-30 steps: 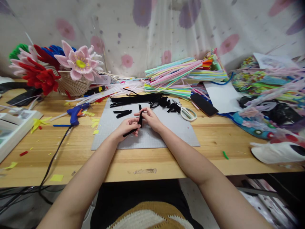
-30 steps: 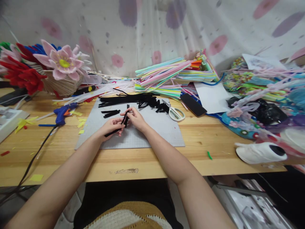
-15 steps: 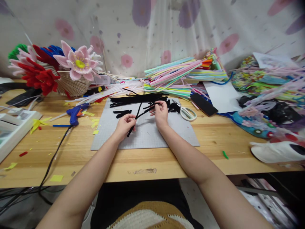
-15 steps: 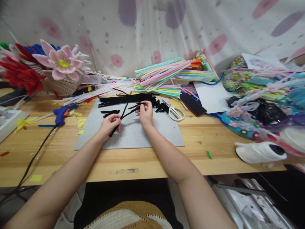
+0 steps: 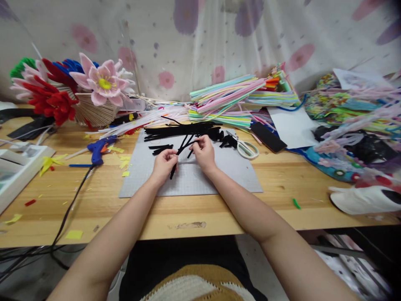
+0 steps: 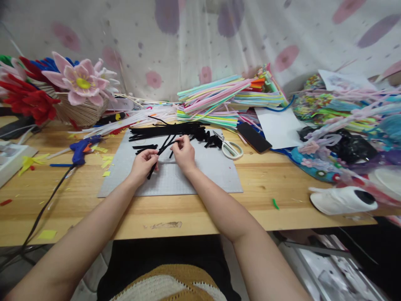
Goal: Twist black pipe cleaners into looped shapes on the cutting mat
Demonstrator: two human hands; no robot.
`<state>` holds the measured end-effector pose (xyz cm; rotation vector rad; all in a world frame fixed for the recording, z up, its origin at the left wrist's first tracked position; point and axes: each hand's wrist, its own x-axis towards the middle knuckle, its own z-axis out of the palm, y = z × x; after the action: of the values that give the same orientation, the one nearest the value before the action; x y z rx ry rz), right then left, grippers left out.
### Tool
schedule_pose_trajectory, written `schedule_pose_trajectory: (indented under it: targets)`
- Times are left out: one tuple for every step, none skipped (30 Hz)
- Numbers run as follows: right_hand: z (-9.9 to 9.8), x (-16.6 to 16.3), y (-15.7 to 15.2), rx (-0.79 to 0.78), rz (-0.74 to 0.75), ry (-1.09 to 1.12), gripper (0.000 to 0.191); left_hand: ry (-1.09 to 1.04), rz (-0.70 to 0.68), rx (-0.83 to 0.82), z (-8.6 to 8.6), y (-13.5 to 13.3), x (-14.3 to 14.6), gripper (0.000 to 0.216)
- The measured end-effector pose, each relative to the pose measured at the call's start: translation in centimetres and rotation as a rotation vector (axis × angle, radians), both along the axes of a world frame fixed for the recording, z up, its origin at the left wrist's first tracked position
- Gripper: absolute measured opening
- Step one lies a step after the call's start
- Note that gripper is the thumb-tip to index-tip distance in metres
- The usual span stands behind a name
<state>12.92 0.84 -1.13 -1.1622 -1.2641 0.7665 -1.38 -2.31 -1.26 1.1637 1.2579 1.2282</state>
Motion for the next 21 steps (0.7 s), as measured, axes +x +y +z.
schedule_pose_trajectory:
  targets:
    - [-0.1, -0.3, -0.1, 0.006, -0.014, -0.048, 0.011, -0.005, 0.002, 0.000, 0.0, 0.0, 0.0, 0.022]
    - [-0.2, -0.4, -0.2, 0.014, -0.031, -0.088, 0.011, -0.010, 0.006, 0.001, 0.0, 0.0, 0.0, 0.022]
    - [-0.2, -0.5, -0.2, 0.024, -0.050, -0.115, 0.010, -0.016, 0.011, 0.002, 0.0, 0.0, 0.0, 0.022]
    - [-0.2, -0.4, -0.2, 0.034, -0.068, -0.127, 0.010, -0.020, 0.017, 0.003, 0.0, 0.0, 0.0, 0.022]
    - [-0.2, -0.3, -0.1, 0.040, -0.082, -0.124, 0.010, -0.023, 0.024, 0.004, 0.1, 0.0, 0.0, 0.022]
    - [-0.1, -0.1, 0.0, 0.044, -0.094, -0.109, 0.009, -0.025, 0.032, 0.004, 0.1, 0.0, 0.1, 0.021]
    - [0.0, 0.0, 0.1, 0.042, -0.104, -0.087, 0.009, -0.027, 0.039, 0.002, 0.1, 0.0, 0.0, 0.021]
    - [0.0, 0.3, 0.3, 0.036, -0.113, -0.062, 0.009, -0.030, 0.043, 0.000, 0.1, 0.0, 0.0, 0.021]
    - [0.0, 0.5, 0.4, 0.026, -0.121, -0.041, 0.009, -0.033, 0.045, -0.002, 0.1, 0.0, 0.0, 0.021]
    - [0.1, 0.7, 0.6, 0.014, -0.130, -0.026, 0.009, -0.036, 0.044, -0.006, 0.1, 0.1, 0.0, 0.021]
    - [0.1, 0.8, 0.7, 0.003, -0.139, -0.019, 0.009, -0.038, 0.043, -0.008, 0.1, 0.1, 0.0, 0.021]
    - [0.1, 1.0, 0.8, -0.007, -0.151, -0.020, 0.009, -0.038, 0.039, -0.009, 0.1, 0.0, 0.0, 0.021]
    - [0.0, 1.0, 0.8, -0.014, -0.163, -0.031, 0.009, -0.038, 0.033, -0.008, 0.0, 0.0, 0.0, 0.021]
    - [0.0, 1.1, 0.8, -0.022, -0.171, -0.046, 0.009, -0.037, 0.024, -0.005, 0.0, 0.0, 0.0, 0.021]
    - [-0.1, 1.0, 0.8, -0.032, -0.172, -0.062, 0.009, -0.037, 0.011, 0.001, 0.1, -0.1, 0.0, 0.021]
    - [-0.1, 0.8, 0.8, -0.044, -0.156, -0.076, 0.008, -0.039, -0.008, 0.009, 0.1, -0.1, 0.1, 0.021]
    - [-0.2, 0.6, 0.7, -0.059, -0.119, -0.086, 0.008, -0.043, -0.028, 0.017, 0.2, -0.2, 0.2, 0.021]
    - [-0.2, 0.4, 0.6, -0.074, -0.065, -0.090, 0.008, -0.046, -0.046, 0.026, 0.3, -0.3, 0.2, 0.021]
    - [-0.3, 0.1, 0.5, -0.088, -0.006, -0.085, 0.008, -0.049, -0.057, 0.033, 0.4, -0.4, 0.3, 0.021]
    - [-0.3, -0.1, 0.4, -0.096, 0.041, -0.075, 0.008, -0.050, -0.061, 0.040, 0.5, -0.4, 0.4, 0.021]
    - [-0.2, -0.3, 0.3, -0.097, 0.061, -0.061, 0.008, -0.049, -0.050, 0.046, 0.5, -0.4, 0.4, 0.020]
